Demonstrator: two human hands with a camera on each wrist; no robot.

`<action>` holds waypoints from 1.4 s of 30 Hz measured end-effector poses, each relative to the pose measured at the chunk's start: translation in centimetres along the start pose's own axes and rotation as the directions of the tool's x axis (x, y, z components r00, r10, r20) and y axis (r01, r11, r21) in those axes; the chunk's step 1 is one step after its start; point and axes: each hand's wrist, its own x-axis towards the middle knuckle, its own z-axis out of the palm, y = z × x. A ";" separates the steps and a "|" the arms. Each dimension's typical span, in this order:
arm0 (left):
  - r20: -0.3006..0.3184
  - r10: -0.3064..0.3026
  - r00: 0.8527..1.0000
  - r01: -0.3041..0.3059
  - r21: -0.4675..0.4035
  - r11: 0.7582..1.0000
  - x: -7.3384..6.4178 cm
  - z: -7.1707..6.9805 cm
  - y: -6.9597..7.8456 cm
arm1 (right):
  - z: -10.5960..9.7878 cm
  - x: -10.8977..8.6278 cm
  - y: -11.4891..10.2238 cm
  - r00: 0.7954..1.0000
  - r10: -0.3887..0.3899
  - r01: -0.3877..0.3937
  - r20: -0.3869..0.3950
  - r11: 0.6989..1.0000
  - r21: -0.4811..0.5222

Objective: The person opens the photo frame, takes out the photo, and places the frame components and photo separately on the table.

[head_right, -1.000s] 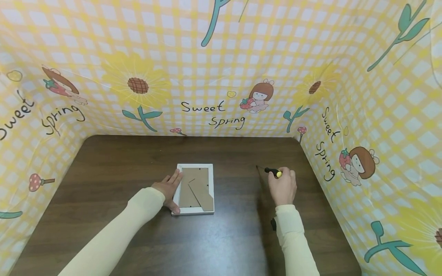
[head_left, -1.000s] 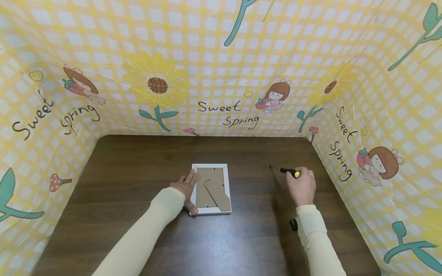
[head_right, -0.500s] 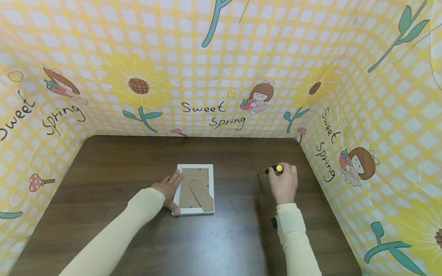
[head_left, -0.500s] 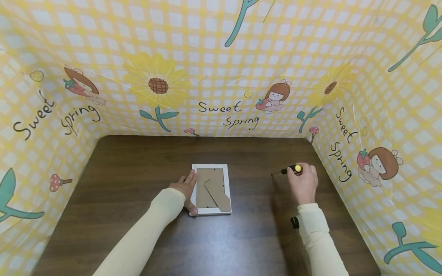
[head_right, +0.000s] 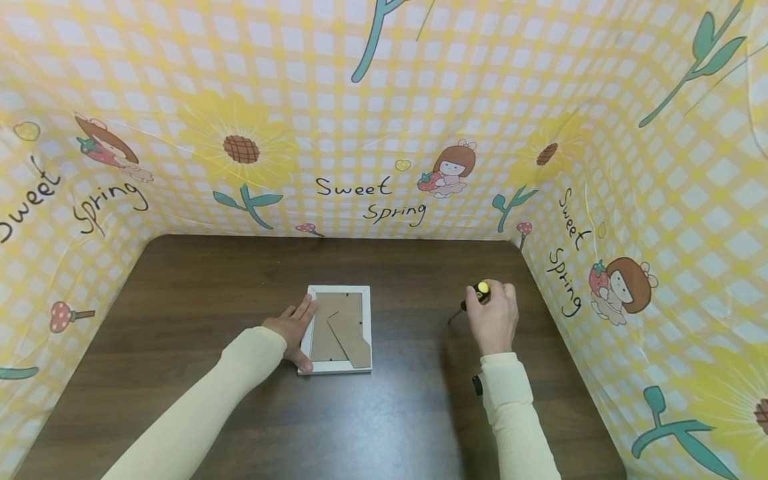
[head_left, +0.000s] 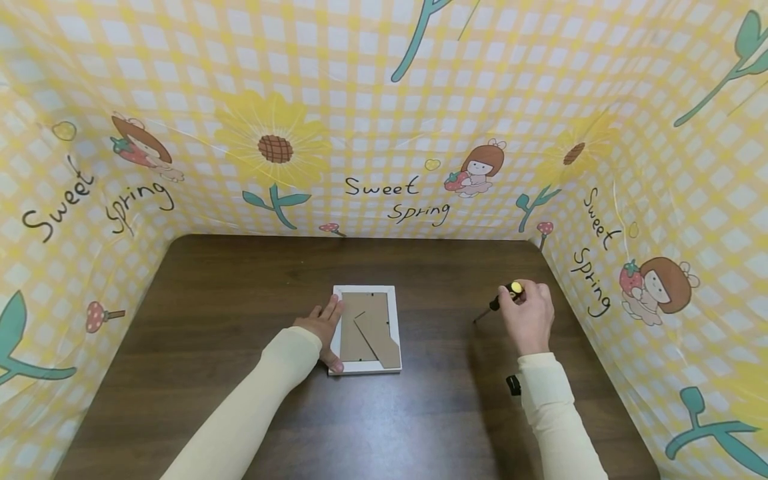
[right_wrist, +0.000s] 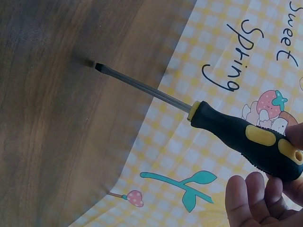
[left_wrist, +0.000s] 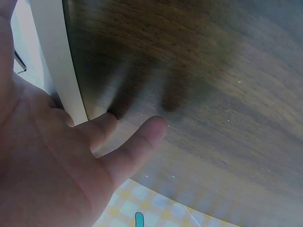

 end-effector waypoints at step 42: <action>-0.014 -0.009 1.000 0.009 0.000 1.000 0.2 0.3 -0.1 | 1.4 0.4 -1.7 0.999 -0.021 0.013 0.047 0.986 0.167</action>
